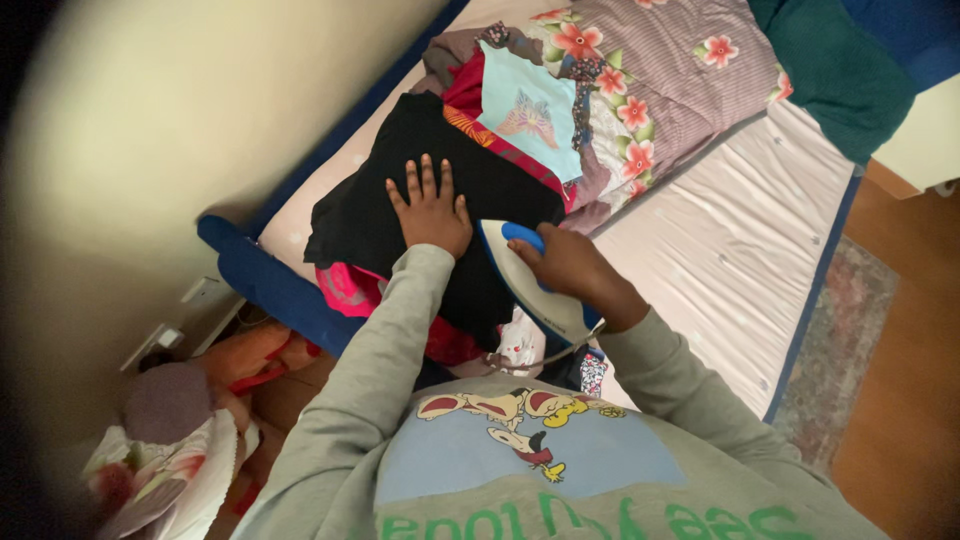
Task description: The person irons a light blue garment and a black t-shirt with a graphic print on a bed. They use a blue and white electric iron, smoothing the fabric with their hands and moving the iron back and forth. The person flips the black t-shirt to iron both sides and places the finished items on a pile.
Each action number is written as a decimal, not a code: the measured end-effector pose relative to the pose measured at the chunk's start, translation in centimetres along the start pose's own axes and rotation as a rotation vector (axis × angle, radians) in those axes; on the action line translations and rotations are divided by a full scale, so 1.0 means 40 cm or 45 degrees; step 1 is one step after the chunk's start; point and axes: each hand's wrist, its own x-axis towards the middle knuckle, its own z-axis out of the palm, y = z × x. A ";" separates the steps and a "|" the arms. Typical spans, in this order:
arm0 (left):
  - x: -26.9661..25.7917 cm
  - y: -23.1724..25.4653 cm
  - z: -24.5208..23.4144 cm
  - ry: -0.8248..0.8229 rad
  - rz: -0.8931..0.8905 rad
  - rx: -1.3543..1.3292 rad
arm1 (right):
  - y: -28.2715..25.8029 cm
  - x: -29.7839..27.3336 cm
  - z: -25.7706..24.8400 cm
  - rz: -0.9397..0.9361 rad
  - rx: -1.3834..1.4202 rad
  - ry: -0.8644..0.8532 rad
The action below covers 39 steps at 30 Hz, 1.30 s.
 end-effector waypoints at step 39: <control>0.347 -0.559 0.158 -0.478 -0.306 -0.585 | 0.038 0.102 -0.112 0.447 0.374 0.023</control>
